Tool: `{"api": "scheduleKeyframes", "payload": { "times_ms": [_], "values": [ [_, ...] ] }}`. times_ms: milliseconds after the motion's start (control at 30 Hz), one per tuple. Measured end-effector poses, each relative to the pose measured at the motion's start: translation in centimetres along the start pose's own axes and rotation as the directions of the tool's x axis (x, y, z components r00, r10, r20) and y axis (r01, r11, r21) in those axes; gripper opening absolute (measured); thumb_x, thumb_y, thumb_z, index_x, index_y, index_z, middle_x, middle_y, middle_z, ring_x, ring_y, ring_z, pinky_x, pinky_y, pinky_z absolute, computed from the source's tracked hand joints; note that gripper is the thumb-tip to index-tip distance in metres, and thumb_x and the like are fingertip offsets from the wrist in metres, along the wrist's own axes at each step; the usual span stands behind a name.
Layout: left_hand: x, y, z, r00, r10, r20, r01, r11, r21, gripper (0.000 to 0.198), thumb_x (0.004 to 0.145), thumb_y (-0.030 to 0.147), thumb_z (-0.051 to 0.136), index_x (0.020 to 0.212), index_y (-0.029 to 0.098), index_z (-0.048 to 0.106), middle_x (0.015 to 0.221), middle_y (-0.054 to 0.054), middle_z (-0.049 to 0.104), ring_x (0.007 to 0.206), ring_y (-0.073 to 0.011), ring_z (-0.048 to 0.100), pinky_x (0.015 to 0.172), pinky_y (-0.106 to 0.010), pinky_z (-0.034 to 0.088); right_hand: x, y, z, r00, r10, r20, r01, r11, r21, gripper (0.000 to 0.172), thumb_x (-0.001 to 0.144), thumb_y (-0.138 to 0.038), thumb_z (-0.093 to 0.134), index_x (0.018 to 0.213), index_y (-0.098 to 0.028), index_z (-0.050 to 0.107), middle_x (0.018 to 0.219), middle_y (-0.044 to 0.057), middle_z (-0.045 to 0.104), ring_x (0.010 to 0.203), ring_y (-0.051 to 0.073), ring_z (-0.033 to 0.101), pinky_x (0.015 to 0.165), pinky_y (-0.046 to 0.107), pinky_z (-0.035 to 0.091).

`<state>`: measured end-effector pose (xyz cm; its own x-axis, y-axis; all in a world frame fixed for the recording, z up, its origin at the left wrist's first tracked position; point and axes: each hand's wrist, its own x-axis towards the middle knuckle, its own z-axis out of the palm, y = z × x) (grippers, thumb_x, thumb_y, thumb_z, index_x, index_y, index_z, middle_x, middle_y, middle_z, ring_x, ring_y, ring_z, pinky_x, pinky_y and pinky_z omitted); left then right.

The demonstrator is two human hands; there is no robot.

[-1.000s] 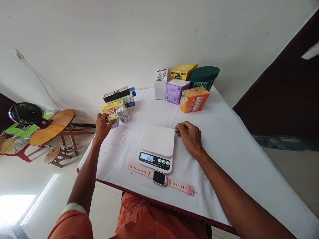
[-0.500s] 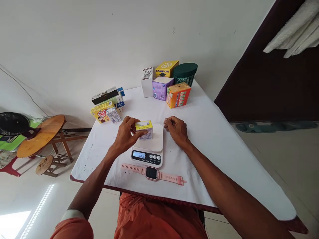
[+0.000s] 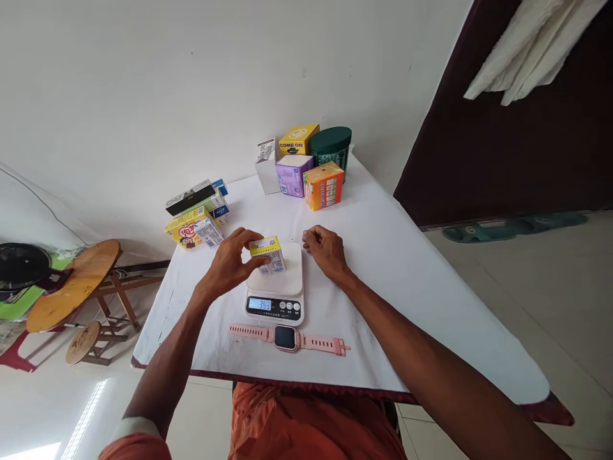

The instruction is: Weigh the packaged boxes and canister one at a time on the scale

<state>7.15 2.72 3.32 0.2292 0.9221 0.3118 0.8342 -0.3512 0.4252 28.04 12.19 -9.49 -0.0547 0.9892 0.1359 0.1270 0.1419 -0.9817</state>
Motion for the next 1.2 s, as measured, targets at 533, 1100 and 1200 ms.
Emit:
{"api": "scheduleKeyframes", "payload": {
  "times_ms": [533, 1100, 1200],
  "values": [
    [21.7, -7.4, 10.0, 0.994, -0.074, -0.085, 0.075, 0.997, 0.010, 0.027, 0.077, 0.021, 0.081, 0.102, 0.019, 0.069, 0.102, -0.008, 0.068, 0.090, -0.0233, 0.064, 0.092, -0.042, 0.056, -0.1, -0.4, -0.2, 0.999, 0.032, -0.007, -0.032, 0.998, 0.045, 0.025, 0.089, -0.043, 0.055, 0.072, -0.026, 0.055, 0.069, 0.001, 0.067, 0.071, 0.021, 0.070, 0.066, 0.032, 0.055],
    [9.1, -6.2, 5.0, 0.942, -0.028, -0.334, 0.041, 0.999, 0.034, 0.056, 0.091, 0.031, 0.074, 0.143, 0.025, 0.052, 0.131, -0.012, 0.060, 0.108, -0.0245, 0.065, 0.091, -0.040, 0.058, 0.0, 0.4, -0.2, 1.000, -0.016, 0.013, 0.017, 0.999, -0.040, 0.026, 0.087, -0.047, 0.056, 0.074, -0.025, 0.060, 0.067, 0.002, 0.069, 0.069, 0.022, 0.068, 0.067, 0.033, 0.055],
    [4.7, -7.3, 1.8, 0.819, -0.092, -0.566, 0.215, 0.964, 0.155, 0.050, 0.093, 0.025, 0.071, 0.139, 0.024, 0.052, 0.135, -0.013, 0.058, 0.124, -0.0289, 0.059, 0.109, -0.046, 0.050, 0.1, 0.6, -0.1, 0.999, -0.026, 0.031, 0.029, 0.997, -0.076, 0.027, 0.087, -0.048, 0.055, 0.075, -0.024, 0.063, 0.069, 0.004, 0.071, 0.070, 0.023, 0.070, 0.071, 0.037, 0.056]
  ]
}}
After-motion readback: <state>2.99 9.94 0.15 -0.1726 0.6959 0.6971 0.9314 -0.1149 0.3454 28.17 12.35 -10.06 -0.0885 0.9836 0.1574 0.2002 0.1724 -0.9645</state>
